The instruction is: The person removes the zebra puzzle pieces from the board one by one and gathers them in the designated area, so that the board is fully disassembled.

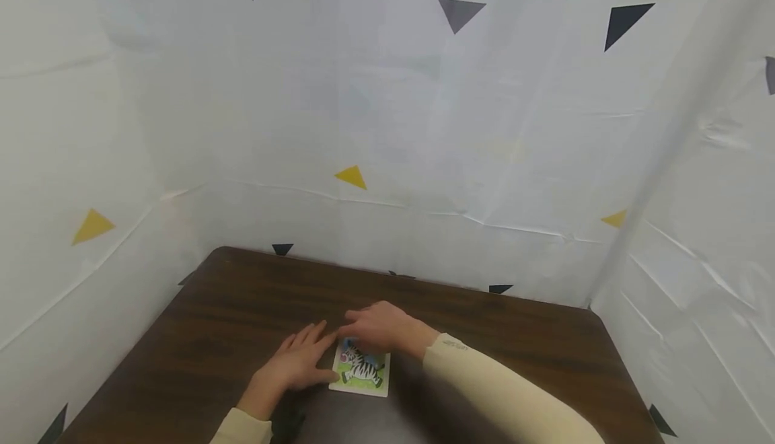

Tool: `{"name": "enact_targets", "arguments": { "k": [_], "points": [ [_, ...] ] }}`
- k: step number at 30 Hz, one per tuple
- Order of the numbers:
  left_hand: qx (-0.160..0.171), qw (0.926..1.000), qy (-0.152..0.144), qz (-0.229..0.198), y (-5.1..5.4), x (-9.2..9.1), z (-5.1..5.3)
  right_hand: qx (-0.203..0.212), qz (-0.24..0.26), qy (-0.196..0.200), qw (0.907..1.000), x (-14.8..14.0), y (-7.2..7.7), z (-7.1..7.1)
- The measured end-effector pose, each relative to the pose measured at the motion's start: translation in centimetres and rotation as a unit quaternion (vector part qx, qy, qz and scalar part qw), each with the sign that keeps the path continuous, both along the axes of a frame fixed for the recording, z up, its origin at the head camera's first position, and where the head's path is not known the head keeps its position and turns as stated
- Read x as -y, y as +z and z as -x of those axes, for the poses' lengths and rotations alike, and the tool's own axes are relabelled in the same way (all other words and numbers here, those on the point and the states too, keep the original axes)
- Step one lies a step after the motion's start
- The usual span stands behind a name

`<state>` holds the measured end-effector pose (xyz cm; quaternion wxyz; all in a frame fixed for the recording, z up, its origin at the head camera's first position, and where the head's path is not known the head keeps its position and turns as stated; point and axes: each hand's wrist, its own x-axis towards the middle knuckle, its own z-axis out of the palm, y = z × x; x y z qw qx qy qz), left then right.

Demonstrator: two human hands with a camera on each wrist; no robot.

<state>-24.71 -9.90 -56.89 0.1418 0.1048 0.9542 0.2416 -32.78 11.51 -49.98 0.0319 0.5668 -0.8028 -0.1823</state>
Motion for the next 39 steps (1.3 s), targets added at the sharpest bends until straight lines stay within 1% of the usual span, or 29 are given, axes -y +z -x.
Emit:
{"name": "enact_targets", "arguments": {
  "k": [2,5,7,10,15,19,24,29,31,34,37,39],
  "points": [
    [0.0,1.0,-0.001,0.009,-0.1,0.0,0.0,0.003,-0.008,-0.006,0.9999,-0.1,0.1,0.0],
    [0.0,0.9998,-0.001,0.02,0.3,0.1,-0.2,0.0,-0.016,-0.008,0.9998,-0.1,0.5,0.0],
    [0.002,0.9997,-0.002,0.023,-0.1,0.2,0.0,-0.001,-0.017,-0.005,0.9998,-0.1,0.6,-0.1],
    [0.006,0.9997,-0.003,0.021,-0.1,0.3,-0.1,0.003,-0.023,-0.004,0.9997,0.1,0.8,-0.2],
    [0.007,0.9998,-0.008,0.014,0.4,0.2,-0.2,0.006,-0.049,-0.014,0.9987,0.5,1.6,-0.2],
    [0.006,0.9999,-0.007,0.01,0.6,0.0,-0.3,-0.005,-0.076,-0.01,0.9971,0.9,2.1,-0.1],
    [-0.006,0.9999,0.004,-0.008,0.9,-0.3,-0.5,-0.021,-0.091,0.004,0.9956,1.1,2.2,0.0],
    [-0.017,0.9992,0.016,-0.033,1.2,-0.4,-0.8,-0.03,-0.078,0.022,0.9963,0.8,2.1,-0.2],
    [-0.018,0.999,0.015,-0.038,1.2,-0.4,-0.8,-0.029,-0.065,0.027,0.9971,0.5,2.1,-0.2],
    [-0.018,0.9986,0.013,-0.047,1.3,-0.3,-0.9,-0.02,-0.044,0.024,0.9985,0.0,1.8,-0.3],
    [-0.021,0.9978,0.013,-0.062,0.9,-0.2,-0.9,-0.009,-0.025,0.017,0.9995,-0.5,1.3,-0.3],
    [-0.018,0.9974,0.015,-0.068,0.3,-0.1,-0.8,-0.005,-0.014,0.014,0.9998,-0.7,1.1,-0.3]
  ]
}}
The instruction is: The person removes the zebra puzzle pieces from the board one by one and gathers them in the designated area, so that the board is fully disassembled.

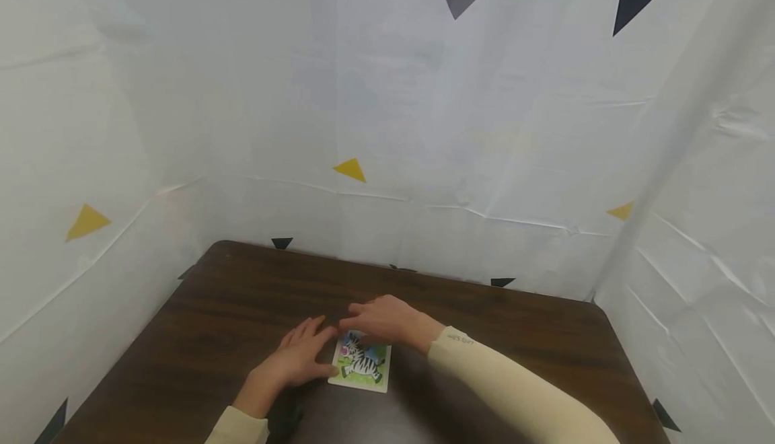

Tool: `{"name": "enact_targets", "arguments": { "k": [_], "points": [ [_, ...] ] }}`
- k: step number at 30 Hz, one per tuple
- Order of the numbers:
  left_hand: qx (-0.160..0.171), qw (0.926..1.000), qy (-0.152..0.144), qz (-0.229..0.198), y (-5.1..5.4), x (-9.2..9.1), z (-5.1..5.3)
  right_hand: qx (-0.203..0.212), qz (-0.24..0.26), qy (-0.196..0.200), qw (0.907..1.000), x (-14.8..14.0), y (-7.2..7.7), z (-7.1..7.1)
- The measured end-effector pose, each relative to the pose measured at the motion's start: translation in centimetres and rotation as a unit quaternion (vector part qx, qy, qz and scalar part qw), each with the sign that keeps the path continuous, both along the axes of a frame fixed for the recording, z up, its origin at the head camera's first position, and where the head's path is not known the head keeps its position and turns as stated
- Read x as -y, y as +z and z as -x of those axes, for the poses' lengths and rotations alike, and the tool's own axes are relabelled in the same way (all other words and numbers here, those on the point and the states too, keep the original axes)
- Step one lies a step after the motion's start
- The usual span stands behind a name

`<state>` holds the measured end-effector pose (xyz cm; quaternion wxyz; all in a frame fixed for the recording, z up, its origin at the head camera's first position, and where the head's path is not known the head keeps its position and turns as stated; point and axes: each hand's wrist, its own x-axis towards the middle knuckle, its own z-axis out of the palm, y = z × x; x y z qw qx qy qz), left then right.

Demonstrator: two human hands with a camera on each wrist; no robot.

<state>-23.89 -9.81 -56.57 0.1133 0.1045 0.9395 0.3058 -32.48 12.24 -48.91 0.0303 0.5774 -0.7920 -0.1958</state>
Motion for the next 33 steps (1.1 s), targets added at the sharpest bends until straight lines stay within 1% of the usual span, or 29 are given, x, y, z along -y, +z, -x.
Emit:
{"name": "enact_targets", "arguments": {
  "k": [1,3,6,9,11,14,16,17,19,21,22,23,24,25,26,27,28,29,30,31,33],
  "points": [
    [0.001,1.0,0.001,-0.002,-0.2,0.0,0.0,0.0,0.006,0.0,1.0,-0.2,-0.1,-0.1],
    [0.001,1.0,0.0,-0.004,-0.2,-0.1,0.1,0.004,0.015,-0.001,0.9999,-0.5,-0.1,-0.2],
    [0.0,1.0,-0.001,-0.007,-0.5,0.1,0.3,0.018,0.027,-0.007,0.9995,-0.4,-0.2,0.0],
    [-0.003,1.0,-0.003,-0.007,-0.6,0.2,0.5,0.049,0.037,-0.042,0.9972,-0.4,-0.5,0.2],
    [-0.004,0.9999,-0.005,-0.009,-0.6,0.2,0.5,0.09,0.046,-0.085,0.9912,-0.4,-0.9,0.2],
    [-0.001,0.9999,-0.005,-0.01,-0.6,0.1,0.5,0.153,0.068,-0.149,0.9746,-0.3,-1.6,0.3],
    [0.002,0.9999,-0.007,-0.013,-0.3,0.1,0.4,0.184,0.085,-0.175,0.9634,-0.3,-2.1,0.2],
    [0.003,0.9999,-0.008,-0.013,-0.1,0.1,0.4,0.189,0.092,-0.182,0.9606,-0.2,-2.3,0.2],
    [0.005,0.9999,-0.013,-0.009,0.3,0.1,0.3,0.194,0.104,-0.188,0.9571,0.0,-2.5,0.1],
    [0.008,0.9998,-0.014,-0.008,0.8,0.1,0.1,0.189,0.111,-0.19,0.9572,0.1,-2.6,0.0],
    [0.007,0.9998,-0.014,-0.008,0.6,0.1,0.2,0.187,0.113,-0.19,0.9571,0.2,-2.6,-0.1],
    [0.008,0.9998,-0.014,-0.009,1.0,0.1,0.1,0.185,0.114,-0.191,0.9573,0.2,-2.6,-0.1],
    [0.004,0.9999,-0.014,-0.006,0.7,0.1,0.1,0.185,0.115,-0.192,0.9571,0.3,-2.6,-0.1],
    [0.008,0.9999,-0.011,-0.009,1.0,0.0,0.0,0.186,0.116,-0.191,0.9568,0.3,-2.6,-0.1],
    [0.008,0.9998,-0.012,-0.011,0.9,0.0,0.1,0.187,0.118,-0.191,0.9566,0.3,-2.6,-0.1],
    [0.009,0.9998,-0.011,-0.011,1.0,0.0,0.0,0.188,0.118,-0.191,0.9561,0.2,-2.6,-0.2],
    [0.007,0.9998,-0.012,-0.012,0.9,0.1,0.1,0.192,0.12,-0.191,0.9552,0.2,-2.6,-0.2],
    [0.01,0.9998,-0.014,-0.011,0.9,0.1,0.1,0.195,0.122,-0.191,0.9544,0.2,-2.7,-0.2],
    [0.009,0.9998,-0.015,-0.011,0.6,0.1,0.2,0.199,0.126,-0.191,0.9531,0.1,-2.7,-0.3],
    [0.012,0.9997,-0.016,-0.012,0.6,0.2,0.2,0.203,0.129,-0.192,0.9515,0.1,-2.7,-0.3],
    [0.007,0.9998,-0.019,-0.006,0.1,0.2,0.5,0.209,0.137,-0.195,0.9483,0.1,-2.7,-0.4]
  ]
}}
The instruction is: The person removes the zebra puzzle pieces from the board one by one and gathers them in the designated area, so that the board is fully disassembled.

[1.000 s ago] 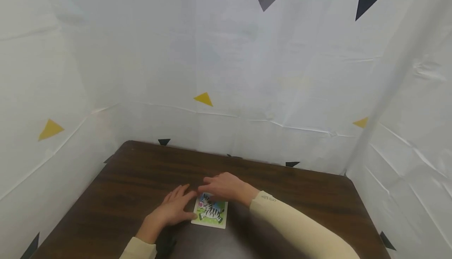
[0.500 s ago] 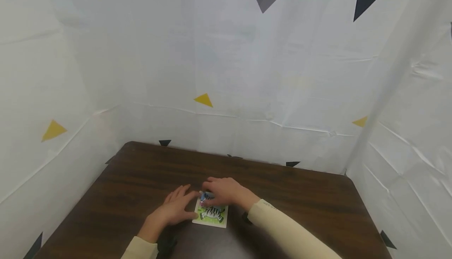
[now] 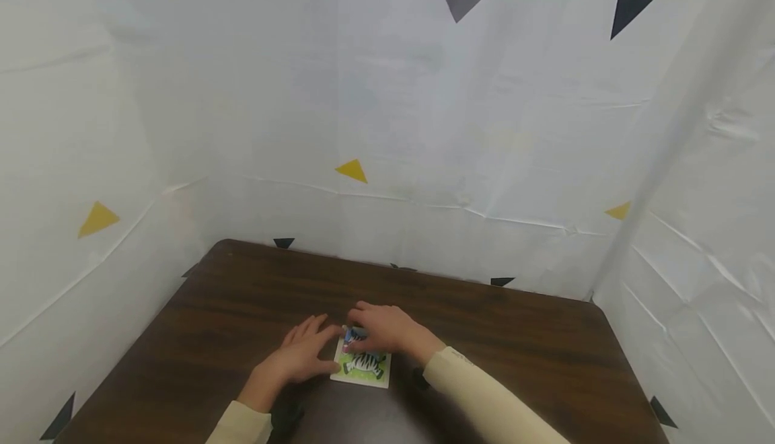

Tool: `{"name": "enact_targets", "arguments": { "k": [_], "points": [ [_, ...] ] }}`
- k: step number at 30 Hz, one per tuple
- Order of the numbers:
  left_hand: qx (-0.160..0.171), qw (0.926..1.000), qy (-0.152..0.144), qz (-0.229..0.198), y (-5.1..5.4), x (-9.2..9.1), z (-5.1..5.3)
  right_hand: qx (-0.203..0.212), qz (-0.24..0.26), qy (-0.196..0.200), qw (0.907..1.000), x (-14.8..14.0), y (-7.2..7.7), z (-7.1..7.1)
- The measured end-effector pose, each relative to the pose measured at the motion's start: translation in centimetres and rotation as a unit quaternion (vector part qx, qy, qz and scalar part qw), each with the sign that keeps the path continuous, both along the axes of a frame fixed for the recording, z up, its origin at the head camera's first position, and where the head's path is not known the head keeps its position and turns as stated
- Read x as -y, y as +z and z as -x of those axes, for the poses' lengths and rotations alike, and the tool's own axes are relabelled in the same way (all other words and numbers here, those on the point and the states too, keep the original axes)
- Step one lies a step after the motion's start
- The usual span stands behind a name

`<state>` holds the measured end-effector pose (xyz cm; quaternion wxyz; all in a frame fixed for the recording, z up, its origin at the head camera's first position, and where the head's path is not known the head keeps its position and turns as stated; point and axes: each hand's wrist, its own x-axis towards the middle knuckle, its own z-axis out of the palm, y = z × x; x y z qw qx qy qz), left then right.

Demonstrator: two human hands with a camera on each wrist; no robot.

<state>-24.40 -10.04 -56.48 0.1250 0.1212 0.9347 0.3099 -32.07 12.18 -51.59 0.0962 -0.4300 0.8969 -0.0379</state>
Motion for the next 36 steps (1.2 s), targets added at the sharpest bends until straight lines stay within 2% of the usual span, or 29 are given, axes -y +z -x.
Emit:
{"name": "enact_targets", "arguments": {
  "k": [2,9,15,20,23,26,31,36],
  "points": [
    [-0.004,1.0,-0.001,0.001,-0.4,0.0,0.1,0.008,0.013,-0.007,0.9999,-0.1,-0.1,-0.1],
    [-0.004,1.0,0.007,-0.006,0.8,-0.3,-0.6,0.035,0.055,-0.042,0.997,-0.7,-0.5,-0.5],
    [-0.003,0.9999,0.011,-0.002,1.0,-0.4,-0.6,0.063,0.094,-0.062,0.9917,-1.4,-0.6,-0.7],
    [-0.006,0.9999,0.014,-0.001,0.8,-0.5,-0.5,0.083,0.124,-0.073,0.9861,-1.7,-0.7,-0.9],
    [0.0,0.9999,0.017,-0.003,1.3,-0.6,-0.7,0.09,0.139,-0.07,0.9838,-1.7,-0.9,-1.0],
    [0.005,0.9998,0.016,-0.006,1.7,-0.6,-0.8,0.089,0.143,-0.07,0.9832,-1.7,-0.9,-1.1],
    [-0.003,0.9999,0.014,0.001,1.0,-0.6,-0.6,0.079,0.141,-0.078,0.9838,-1.7,-0.6,-1.2],
    [0.0,0.9999,0.016,0.004,1.2,-0.6,-0.7,0.1,0.15,-0.096,0.979,-1.9,-0.3,-1.3]
  ]
}}
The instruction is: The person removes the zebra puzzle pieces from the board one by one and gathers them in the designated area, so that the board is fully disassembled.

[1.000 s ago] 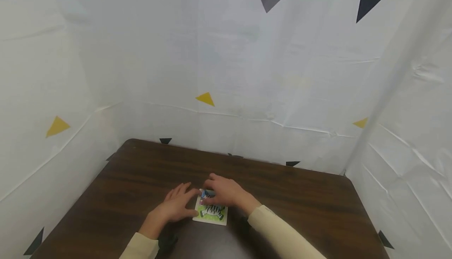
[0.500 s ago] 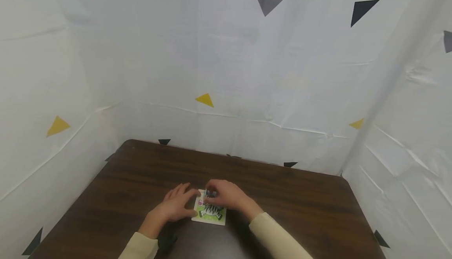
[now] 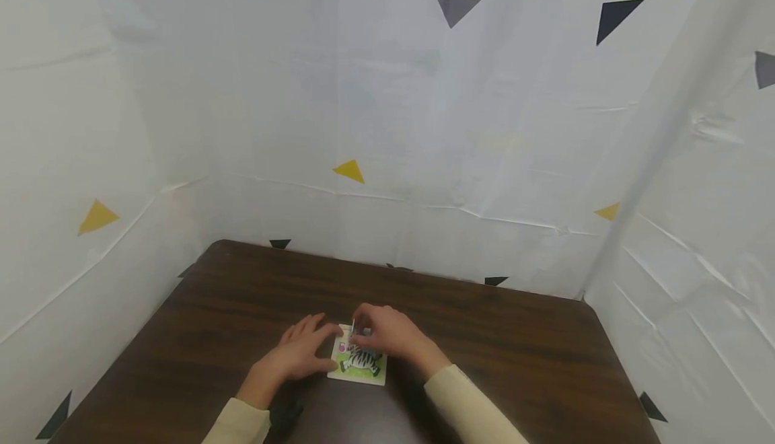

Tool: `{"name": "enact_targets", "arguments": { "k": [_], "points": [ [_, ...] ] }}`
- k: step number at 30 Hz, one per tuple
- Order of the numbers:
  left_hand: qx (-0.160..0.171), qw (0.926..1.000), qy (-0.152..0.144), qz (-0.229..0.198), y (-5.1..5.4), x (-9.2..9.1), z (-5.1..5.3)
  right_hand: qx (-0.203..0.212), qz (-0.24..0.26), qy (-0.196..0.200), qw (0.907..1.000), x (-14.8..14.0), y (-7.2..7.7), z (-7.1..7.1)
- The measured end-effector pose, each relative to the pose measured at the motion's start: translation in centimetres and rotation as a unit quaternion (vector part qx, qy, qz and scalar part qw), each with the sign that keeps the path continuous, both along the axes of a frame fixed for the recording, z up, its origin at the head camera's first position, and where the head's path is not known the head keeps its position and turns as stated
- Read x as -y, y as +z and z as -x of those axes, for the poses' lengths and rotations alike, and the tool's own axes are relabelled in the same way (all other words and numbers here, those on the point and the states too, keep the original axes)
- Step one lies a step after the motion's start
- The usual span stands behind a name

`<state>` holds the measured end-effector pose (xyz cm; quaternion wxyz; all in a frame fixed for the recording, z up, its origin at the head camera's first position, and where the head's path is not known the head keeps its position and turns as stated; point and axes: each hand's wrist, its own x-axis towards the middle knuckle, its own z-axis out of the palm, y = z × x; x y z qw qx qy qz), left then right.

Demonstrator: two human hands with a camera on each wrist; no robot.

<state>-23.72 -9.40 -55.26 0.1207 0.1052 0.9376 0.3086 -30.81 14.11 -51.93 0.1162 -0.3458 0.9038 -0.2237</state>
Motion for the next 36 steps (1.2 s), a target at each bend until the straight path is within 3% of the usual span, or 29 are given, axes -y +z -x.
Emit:
{"name": "enact_targets", "arguments": {
  "k": [4,7,14,18,28,36],
  "points": [
    [0.007,1.0,0.0,0.0,0.3,0.0,-0.1,0.018,0.01,-0.013,0.9997,-0.4,0.0,0.1],
    [0.002,1.0,-0.003,0.007,-0.7,0.2,0.4,0.029,0.022,-0.024,0.9991,-0.9,-0.1,0.0],
    [-0.014,0.9998,0.01,0.003,-1.4,0.5,0.8,0.04,0.068,-0.038,0.9962,-2.5,-0.2,-0.3],
    [-0.024,0.9996,0.016,0.0,-2.4,0.6,1.0,0.041,0.075,-0.056,0.9948,-3.5,-0.2,-0.5],
    [-0.026,0.9995,0.017,-0.003,-2.5,0.9,1.1,0.021,0.089,-0.105,0.9902,-6.2,0.1,-0.3],
    [-0.026,0.9995,0.018,-0.005,-2.2,0.6,0.9,-0.017,0.049,-0.124,0.9909,-8.1,-0.5,-0.2]
  ]
}}
